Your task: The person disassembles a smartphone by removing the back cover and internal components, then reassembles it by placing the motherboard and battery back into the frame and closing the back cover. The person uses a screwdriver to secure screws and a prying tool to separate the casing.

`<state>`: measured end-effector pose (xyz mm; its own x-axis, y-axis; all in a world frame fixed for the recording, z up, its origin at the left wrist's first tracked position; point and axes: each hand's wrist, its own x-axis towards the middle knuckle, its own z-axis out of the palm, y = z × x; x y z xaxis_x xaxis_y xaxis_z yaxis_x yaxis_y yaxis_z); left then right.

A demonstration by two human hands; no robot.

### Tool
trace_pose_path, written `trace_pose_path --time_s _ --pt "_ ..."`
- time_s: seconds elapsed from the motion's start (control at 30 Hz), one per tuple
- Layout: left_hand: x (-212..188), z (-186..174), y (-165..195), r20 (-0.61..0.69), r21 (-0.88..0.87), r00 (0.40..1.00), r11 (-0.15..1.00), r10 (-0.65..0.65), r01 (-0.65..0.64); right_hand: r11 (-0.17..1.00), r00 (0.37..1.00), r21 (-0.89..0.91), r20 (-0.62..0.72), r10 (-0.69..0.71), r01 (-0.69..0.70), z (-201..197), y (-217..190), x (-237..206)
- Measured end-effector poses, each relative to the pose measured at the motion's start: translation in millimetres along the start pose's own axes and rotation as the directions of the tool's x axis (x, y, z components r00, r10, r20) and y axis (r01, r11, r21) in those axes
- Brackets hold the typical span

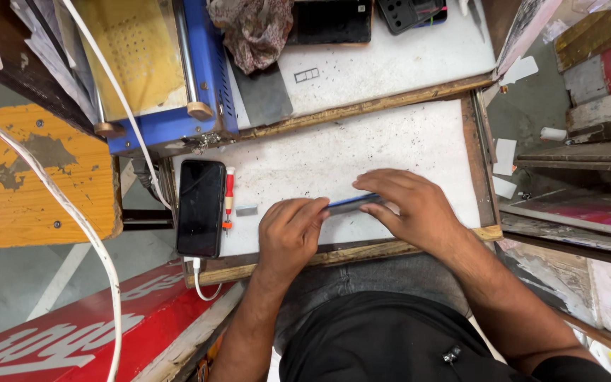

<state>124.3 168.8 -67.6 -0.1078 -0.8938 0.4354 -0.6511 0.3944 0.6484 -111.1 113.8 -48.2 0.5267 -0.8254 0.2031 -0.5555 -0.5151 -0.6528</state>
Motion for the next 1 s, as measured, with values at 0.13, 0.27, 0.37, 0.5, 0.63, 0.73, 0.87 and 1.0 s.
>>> trace_pose_path --time_s 0.13,0.27,0.37,0.5,0.63,0.73,0.87,1.0 --pt "-3 -6 1 0.097 0.019 0.995 1.000 -0.008 0.006 0.924 0.958 0.253 0.062 0.279 -0.285 6 14 -17" --pt "-2 1 -3 0.042 0.044 0.997 0.997 -0.059 0.057 0.856 0.925 0.360 0.063 0.375 -0.372 15 30 -27" --pt "0 8 -6 0.023 0.055 0.995 0.994 -0.097 0.095 0.836 0.881 0.288 0.074 0.468 -0.468 19 34 -25" --pt "2 8 -5 -0.056 0.065 0.997 0.996 -0.058 0.061 0.892 0.931 0.268 0.066 0.359 -0.363 12 34 -15" --pt "7 6 -7 -0.153 0.098 0.988 0.995 0.029 -0.014 0.935 0.987 0.336 -0.070 0.144 -0.112 6 39 3" --pt "13 7 -15 -0.184 0.185 0.979 0.981 0.091 -0.057 0.978 0.988 0.208 -0.151 0.014 0.018 3 43 13" --pt "11 13 -27 -0.096 0.225 0.988 0.969 0.124 -0.099 0.987 0.997 0.159 -0.077 0.020 -0.008 3 48 13" --pt "-12 20 -27 0.035 0.210 0.994 0.972 0.102 -0.107 0.999 0.999 0.014 0.035 0.035 -0.035 1 53 -15"
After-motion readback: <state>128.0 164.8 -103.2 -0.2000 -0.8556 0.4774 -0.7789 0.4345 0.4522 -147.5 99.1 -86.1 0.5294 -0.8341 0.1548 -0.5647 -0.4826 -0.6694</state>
